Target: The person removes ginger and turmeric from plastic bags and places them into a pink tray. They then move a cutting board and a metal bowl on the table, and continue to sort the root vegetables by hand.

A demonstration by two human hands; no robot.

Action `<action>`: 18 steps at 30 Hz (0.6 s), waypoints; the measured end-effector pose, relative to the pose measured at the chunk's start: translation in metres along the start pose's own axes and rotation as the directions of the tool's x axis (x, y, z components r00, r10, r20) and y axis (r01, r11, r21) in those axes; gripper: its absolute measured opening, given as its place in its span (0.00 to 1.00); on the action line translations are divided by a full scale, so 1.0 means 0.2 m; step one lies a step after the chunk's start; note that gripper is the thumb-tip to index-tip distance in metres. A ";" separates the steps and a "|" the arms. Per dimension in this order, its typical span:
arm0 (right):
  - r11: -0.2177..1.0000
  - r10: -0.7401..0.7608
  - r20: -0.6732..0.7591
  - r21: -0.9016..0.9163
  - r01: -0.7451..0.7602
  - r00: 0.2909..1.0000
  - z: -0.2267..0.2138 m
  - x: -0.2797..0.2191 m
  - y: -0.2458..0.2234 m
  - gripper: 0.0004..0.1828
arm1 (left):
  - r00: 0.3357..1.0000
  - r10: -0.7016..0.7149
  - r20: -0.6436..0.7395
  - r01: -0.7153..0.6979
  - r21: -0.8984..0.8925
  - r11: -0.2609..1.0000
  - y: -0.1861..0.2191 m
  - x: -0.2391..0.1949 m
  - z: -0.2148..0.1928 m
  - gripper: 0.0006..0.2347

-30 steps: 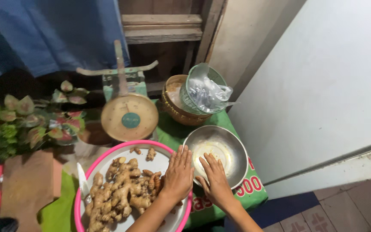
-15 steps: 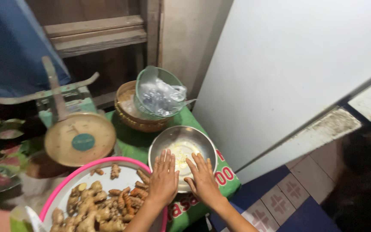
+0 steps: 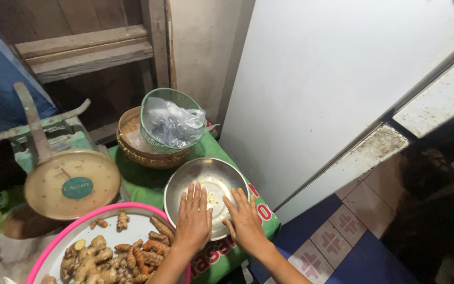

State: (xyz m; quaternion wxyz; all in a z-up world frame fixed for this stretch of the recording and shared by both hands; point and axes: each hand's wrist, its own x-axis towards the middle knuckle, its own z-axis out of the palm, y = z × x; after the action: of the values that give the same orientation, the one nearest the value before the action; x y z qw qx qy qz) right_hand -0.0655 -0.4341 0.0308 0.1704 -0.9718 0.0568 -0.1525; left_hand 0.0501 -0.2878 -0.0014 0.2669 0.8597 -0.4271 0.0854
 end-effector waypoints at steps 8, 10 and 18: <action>0.995 -0.094 0.039 0.041 0.092 0.995 0.08 0.05 -0.08 0.35 | 0.997 -0.070 -0.025 0.070 0.019 0.997 -0.06 -0.09 -0.07 0.26; 0.992 -0.119 0.031 0.044 0.118 0.992 0.10 0.07 -0.12 0.36 | 0.993 -0.110 -0.038 0.111 0.009 0.994 -0.09 -0.11 -0.09 0.26; 0.982 -0.173 0.042 0.085 0.169 0.984 0.13 0.11 -0.18 0.37 | 0.988 -0.145 -0.060 0.145 -0.012 0.989 -0.13 -0.15 -0.10 0.26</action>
State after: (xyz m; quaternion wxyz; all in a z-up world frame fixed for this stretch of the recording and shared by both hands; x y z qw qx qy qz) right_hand -0.0337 -0.3964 0.0254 0.1972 -0.9689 -0.0371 -0.1450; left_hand 0.0529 -0.2437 -0.0064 0.2884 0.8845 -0.3553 0.0904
